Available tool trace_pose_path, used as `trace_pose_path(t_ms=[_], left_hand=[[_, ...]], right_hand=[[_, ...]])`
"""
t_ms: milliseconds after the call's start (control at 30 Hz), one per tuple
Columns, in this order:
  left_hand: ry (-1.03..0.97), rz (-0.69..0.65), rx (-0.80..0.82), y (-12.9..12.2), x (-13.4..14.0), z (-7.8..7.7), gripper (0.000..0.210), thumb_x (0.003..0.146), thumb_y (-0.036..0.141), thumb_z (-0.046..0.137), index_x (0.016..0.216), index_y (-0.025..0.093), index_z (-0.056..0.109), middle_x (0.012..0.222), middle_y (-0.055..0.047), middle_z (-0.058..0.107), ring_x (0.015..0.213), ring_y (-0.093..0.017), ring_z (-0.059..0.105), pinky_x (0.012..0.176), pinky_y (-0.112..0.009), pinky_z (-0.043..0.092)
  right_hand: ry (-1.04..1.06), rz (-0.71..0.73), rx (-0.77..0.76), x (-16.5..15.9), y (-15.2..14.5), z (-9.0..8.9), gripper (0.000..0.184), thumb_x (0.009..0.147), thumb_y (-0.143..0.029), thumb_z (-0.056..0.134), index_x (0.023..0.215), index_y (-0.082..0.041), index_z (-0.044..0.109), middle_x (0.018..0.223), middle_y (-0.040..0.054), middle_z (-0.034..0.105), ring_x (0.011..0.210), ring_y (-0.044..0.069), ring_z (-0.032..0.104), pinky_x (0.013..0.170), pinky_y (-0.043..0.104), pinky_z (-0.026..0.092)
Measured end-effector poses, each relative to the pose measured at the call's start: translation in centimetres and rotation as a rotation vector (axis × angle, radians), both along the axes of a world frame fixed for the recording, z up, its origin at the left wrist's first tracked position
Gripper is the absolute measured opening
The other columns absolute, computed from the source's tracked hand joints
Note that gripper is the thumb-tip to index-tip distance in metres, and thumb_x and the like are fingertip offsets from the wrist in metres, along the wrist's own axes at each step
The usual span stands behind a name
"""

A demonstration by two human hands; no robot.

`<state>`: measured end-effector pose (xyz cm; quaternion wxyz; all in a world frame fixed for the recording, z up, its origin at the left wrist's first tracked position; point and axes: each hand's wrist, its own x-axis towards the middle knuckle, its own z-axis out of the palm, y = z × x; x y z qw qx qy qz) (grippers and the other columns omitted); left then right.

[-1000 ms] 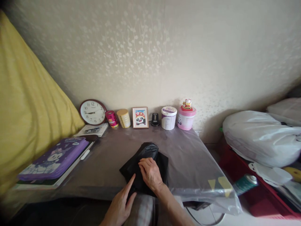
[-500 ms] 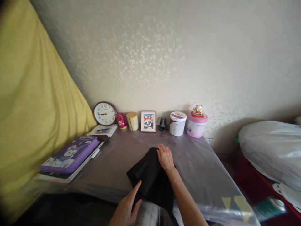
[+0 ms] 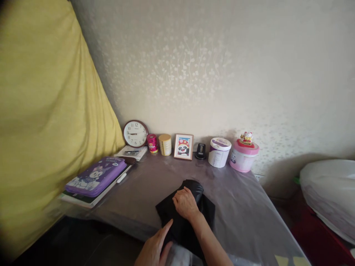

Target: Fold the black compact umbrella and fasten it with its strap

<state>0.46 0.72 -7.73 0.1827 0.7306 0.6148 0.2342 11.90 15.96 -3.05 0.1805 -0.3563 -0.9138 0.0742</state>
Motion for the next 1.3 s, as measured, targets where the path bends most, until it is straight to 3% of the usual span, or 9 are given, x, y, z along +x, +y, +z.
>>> trace_pose_path(t_ms=[133,300,400,567,733,900,1067,1200,1300], left_hand=[[-0.012,-0.024,-0.037,-0.1,0.0,1.2,0.057,0.082,0.02,0.037,0.138,0.013,0.03,0.115,-0.015,0.06,0.1,-0.023,0.06,0.088,-0.036,0.048],[-0.044,0.004,-0.024,-0.1,0.0,0.8,0.056,0.082,0.02,0.037,0.138,0.015,0.03,0.119,-0.014,0.058,0.103,-0.022,0.059,0.091,-0.036,0.047],[-0.083,0.012,0.04,-0.1,-0.2,0.0,0.055,0.083,0.02,0.039,0.137,0.019,0.03,0.126,-0.011,0.054,0.107,-0.02,0.057,0.093,-0.034,0.046],[-0.123,0.015,0.082,-0.1,-0.5,-0.5,0.052,0.085,0.023,0.04,0.136,0.019,0.031,0.131,-0.01,0.05,0.112,-0.02,0.054,0.095,-0.035,0.044],[-0.153,0.016,0.122,-0.4,-0.7,-0.1,0.048,0.086,0.024,0.039,0.134,0.021,0.032,0.132,-0.008,0.049,0.114,-0.019,0.052,0.097,-0.034,0.043],[-0.19,0.022,0.103,-0.4,-0.6,0.1,0.048,0.087,0.025,0.039,0.134,0.021,0.032,0.132,-0.008,0.05,0.113,-0.019,0.053,0.096,-0.036,0.043],[-0.219,0.026,0.089,-0.4,-0.6,0.4,0.047,0.086,0.025,0.04,0.132,0.022,0.034,0.13,-0.007,0.051,0.112,-0.019,0.054,0.095,-0.036,0.044],[-0.229,0.029,0.078,-0.5,-0.6,0.4,0.047,0.086,0.025,0.04,0.133,0.024,0.034,0.131,-0.007,0.051,0.113,-0.018,0.053,0.096,-0.037,0.043],[-0.251,0.025,0.073,-0.4,-0.7,0.3,0.046,0.087,0.027,0.039,0.133,0.025,0.033,0.132,-0.007,0.05,0.116,-0.018,0.051,0.098,-0.039,0.041]], right_hand=[[0.027,-0.084,0.028,1.2,2.7,0.4,0.028,0.086,-0.018,0.04,0.078,-0.02,0.068,0.091,0.0051,0.07,0.104,0.019,0.056,0.103,0.042,0.025],[0.378,-0.353,0.041,5.8,4.4,-0.5,0.032,0.084,-0.03,0.041,0.101,-0.015,0.063,0.11,0.0111,0.063,0.105,0.021,0.056,0.096,0.037,0.038],[0.513,-0.591,-0.088,10.1,3.5,-2.4,0.037,0.08,-0.039,0.04,0.1,-0.016,0.062,0.103,0.0113,0.065,0.095,0.023,0.061,0.087,0.038,0.045],[0.588,-0.762,-0.321,14.6,0.6,-5.0,0.042,0.071,-0.049,0.045,0.092,-0.016,0.062,0.09,0.012,0.068,0.082,0.026,0.065,0.075,0.036,0.05],[0.744,-0.807,-0.619,13.8,-1.7,-3.8,0.047,0.068,-0.053,0.047,0.094,-0.015,0.059,0.081,0.0102,0.067,0.071,0.023,0.066,0.053,0.029,0.052],[0.873,-0.759,-0.651,12.6,-3.2,-2.1,0.047,0.068,-0.053,0.049,0.092,-0.014,0.059,0.071,0.005,0.064,0.06,0.018,0.062,0.051,0.026,0.05],[0.956,-0.744,-0.71,12.1,-4.3,-2.1,0.045,0.067,-0.052,0.052,0.089,-0.014,0.06,0.062,-0.0002,0.059,0.054,0.014,0.058,0.048,0.024,0.048],[0.88,-0.722,-0.666,11.5,-4.6,-2.2,0.048,0.072,-0.052,0.047,0.096,-0.013,0.061,0.057,-0.0014,0.058,0.051,0.015,0.057,0.046,0.024,0.047],[0.699,-0.784,-0.603,11.2,-4.1,-2.2,0.048,0.078,-0.053,0.039,0.092,-0.014,0.063,0.059,0.001,0.06,0.053,0.016,0.058,0.045,0.024,0.046]])
